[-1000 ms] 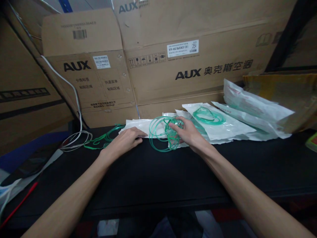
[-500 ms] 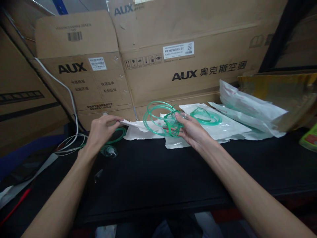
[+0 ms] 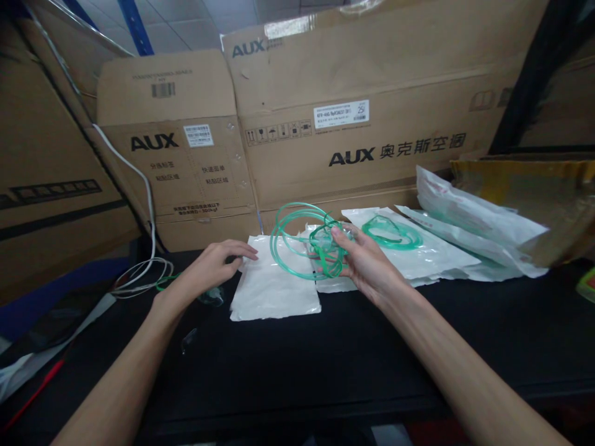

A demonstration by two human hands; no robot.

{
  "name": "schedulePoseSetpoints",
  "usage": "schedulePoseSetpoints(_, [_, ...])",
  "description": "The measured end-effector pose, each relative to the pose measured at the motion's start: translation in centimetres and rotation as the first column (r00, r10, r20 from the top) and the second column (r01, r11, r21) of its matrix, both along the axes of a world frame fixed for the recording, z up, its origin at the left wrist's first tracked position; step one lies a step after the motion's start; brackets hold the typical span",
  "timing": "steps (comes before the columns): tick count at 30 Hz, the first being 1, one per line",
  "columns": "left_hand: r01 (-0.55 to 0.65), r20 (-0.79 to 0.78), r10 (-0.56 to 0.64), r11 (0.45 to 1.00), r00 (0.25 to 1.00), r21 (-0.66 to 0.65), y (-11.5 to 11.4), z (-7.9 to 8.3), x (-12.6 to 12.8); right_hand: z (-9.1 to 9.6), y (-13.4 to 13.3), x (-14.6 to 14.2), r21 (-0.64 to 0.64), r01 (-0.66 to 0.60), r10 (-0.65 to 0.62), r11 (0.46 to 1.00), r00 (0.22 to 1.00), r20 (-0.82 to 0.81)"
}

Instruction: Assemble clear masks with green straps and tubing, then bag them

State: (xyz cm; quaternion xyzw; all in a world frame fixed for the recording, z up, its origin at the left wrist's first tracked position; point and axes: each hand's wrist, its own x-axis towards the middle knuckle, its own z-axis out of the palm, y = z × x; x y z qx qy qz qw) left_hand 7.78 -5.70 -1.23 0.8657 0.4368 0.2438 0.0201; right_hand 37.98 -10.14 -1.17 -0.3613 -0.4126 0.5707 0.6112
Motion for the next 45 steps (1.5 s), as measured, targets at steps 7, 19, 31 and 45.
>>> schedulePoseSetpoints(7, [0.148, -0.178, -0.211, 0.938, 0.961, -0.315, -5.8, -0.5, 2.6, -1.7, -5.3, 0.7, -0.122, 0.023, -0.018, 0.992, 0.999, 0.036])
schedulePoseSetpoints(19, [0.258, -0.143, -0.331, 0.89, 0.933, -0.375, -4.7, -0.2, 3.0, -4.5, -8.4, 0.1, -0.262, -0.131, 0.152, 0.956, 0.986, 0.062])
schedulePoseSetpoints(31, [0.26, -0.191, -0.335, 0.906, 0.923, -0.333, -4.8, 0.0, 3.2, -4.3, -8.8, 0.2, -0.237, -0.183, 0.198, 0.954, 0.979, 0.044])
schedulePoseSetpoints(45, [0.128, -0.075, -0.177, 0.893, 0.981, -0.431, -3.1, -0.1, 3.4, -4.1, -8.9, 0.2, -0.23, -0.199, 0.217, 0.953, 0.975, 0.055])
